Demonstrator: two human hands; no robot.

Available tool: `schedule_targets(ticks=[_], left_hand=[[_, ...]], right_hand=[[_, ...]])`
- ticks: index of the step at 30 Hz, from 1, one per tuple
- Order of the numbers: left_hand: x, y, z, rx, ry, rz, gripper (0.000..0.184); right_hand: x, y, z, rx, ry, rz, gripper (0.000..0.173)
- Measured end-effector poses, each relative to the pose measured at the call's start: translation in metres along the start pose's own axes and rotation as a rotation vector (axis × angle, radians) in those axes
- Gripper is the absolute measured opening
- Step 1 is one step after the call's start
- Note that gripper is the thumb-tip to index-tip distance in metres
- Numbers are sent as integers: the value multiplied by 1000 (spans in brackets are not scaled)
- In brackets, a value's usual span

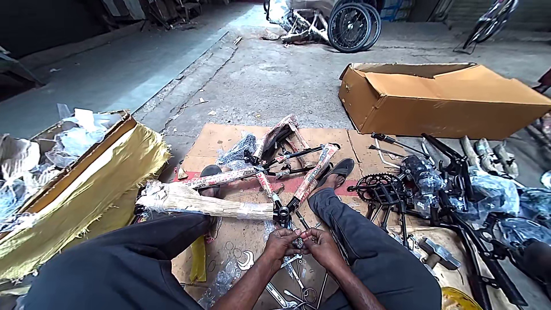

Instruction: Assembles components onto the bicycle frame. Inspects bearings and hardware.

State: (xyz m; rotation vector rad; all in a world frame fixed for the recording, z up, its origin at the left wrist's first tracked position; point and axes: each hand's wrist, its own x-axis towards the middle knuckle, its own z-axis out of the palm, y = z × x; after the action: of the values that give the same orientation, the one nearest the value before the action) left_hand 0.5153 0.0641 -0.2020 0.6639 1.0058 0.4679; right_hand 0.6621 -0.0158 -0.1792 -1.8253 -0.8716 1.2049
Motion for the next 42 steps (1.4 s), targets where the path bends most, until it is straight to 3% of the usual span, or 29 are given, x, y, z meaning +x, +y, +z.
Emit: schedule_targets(ticks=[5,14,23,29,34,38,42], left_hand=[[0,4,-4,-38,-53,-47,26],[0,2,-15,-66,-207,-73,20],[2,-4,-15,-54,-199,-50,21],[3,-3,-14,-23,-216,-40,30],[0,-6,-18,-112,-277,8,23],[0,-2,-14,-126,-250,23,15],[1,-6,-16,-44,-206,17,26]], right_hand=[[2,0,-3,234,-65,4,14],[3,-1,-7,-237,-1,-90,18],[1,-2,-5,-203,14,-58,17],[2,3,-3,42,-80,-93,26],[1,3,-3,105,20,-21,18],[-2,-2,-4,261,-70,-21,20],[-3,-3,2,175,-83,-52,26]])
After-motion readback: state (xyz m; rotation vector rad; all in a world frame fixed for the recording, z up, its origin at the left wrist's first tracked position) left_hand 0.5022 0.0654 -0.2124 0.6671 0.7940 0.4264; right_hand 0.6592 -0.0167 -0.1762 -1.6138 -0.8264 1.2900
